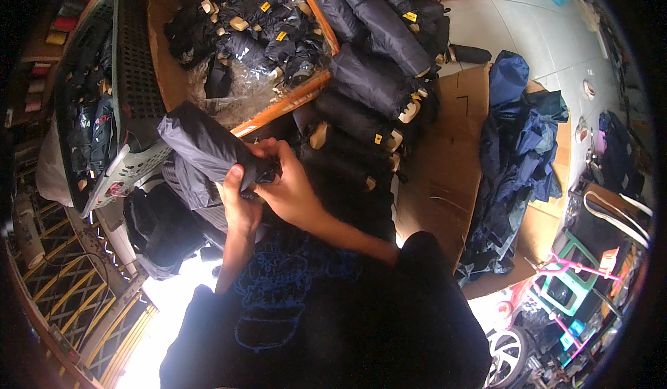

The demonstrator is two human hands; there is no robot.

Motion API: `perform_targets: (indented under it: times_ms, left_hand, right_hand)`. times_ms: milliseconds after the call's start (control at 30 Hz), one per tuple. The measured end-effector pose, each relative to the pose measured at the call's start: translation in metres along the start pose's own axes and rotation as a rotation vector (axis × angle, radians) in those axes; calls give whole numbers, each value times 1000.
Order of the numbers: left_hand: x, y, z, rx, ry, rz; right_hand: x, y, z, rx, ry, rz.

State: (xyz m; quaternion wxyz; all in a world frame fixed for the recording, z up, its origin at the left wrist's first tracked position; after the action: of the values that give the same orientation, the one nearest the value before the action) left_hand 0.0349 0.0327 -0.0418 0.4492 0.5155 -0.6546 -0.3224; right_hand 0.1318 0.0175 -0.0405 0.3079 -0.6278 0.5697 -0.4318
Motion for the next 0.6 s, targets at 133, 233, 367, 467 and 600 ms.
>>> perform_targets:
  times_ms: [133,233,367,467,600]
  left_hand:
    - [1,-5,-3,30,-43,-32]
    - [-3,-3,-2,212,-44,-17]
    - [-6,9,9,140,6,-17]
    - [-8,14,13,-2,-9,-92]
    - [-11,28,5,202,-147,-44]
  right_hand:
    - [2,-1,-1,-32,128,70]
    - [-3,-6,-4,80,10,149]
    - [-5,-3,-7,-96,-150,-306]
    - [0,-1,-10,-204,-244,-428]
    - [0,-10,-13,-202,-308,-419]
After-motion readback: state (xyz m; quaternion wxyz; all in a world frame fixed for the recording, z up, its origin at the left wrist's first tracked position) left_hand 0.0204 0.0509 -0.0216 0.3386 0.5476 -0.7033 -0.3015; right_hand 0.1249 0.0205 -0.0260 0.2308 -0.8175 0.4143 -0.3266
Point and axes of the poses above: each hand's wrist, its own x-axis away from the middle knuckle, its own z-axis out of the back of the hand, y = z × x, the point moved 5 cm from there along -x, towards the middle knuckle, and after that the axes turned 4 degrees about -x, right-handed, at the moved point
